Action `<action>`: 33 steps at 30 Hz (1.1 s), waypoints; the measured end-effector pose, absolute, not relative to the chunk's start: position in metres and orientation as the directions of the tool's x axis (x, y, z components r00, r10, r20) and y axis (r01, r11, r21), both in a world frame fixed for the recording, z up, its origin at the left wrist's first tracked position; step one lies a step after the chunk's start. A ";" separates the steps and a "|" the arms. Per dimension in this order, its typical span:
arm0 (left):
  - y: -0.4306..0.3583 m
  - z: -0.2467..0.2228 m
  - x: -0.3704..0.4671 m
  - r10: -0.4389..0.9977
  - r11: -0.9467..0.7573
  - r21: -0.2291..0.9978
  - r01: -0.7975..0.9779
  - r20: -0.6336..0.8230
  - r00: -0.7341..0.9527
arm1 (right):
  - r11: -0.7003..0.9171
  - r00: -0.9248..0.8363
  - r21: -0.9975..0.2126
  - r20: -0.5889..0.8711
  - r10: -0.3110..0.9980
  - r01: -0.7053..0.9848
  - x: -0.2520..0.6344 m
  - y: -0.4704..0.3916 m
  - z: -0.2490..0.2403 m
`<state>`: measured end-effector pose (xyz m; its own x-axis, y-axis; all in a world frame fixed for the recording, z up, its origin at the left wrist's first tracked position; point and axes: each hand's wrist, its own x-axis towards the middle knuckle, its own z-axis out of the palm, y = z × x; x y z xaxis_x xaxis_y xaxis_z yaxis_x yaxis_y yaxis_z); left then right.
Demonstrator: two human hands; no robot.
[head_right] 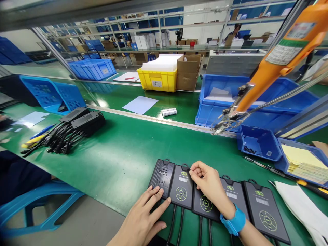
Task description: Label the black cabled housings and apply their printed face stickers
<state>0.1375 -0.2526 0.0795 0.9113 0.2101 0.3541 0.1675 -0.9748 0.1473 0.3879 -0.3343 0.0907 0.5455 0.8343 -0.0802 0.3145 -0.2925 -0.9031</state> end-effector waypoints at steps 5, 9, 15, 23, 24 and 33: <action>-0.252 0.079 0.138 0.209 -0.976 0.130 0.175 0.333 0.919 | -0.311 0.527 -0.854 -0.052 0.849 0.416 0.386 -0.334 0.089; -0.253 0.082 0.139 0.198 -0.978 0.117 0.170 0.307 0.931 | -0.320 0.497 -0.757 0.007 0.867 0.570 0.387 -0.334 0.092; -0.254 0.086 0.140 0.182 -0.982 0.097 0.160 0.301 0.936 | -0.350 0.466 -0.457 0.170 0.868 0.818 0.387 -0.338 0.102; -0.256 0.086 0.141 0.170 -0.985 0.093 0.148 0.303 0.938 | 0.019 -0.010 -0.053 0.157 0.987 0.998 0.372 -0.335 0.091; -0.256 0.085 0.141 0.182 -0.982 0.100 0.159 0.306 0.934 | -0.008 0.013 -0.032 0.150 0.989 0.999 0.372 -0.334 0.088; -0.259 0.082 0.140 0.191 -0.981 0.070 0.179 0.278 0.941 | 0.086 -0.085 -0.002 0.110 0.990 0.996 0.370 -0.343 0.082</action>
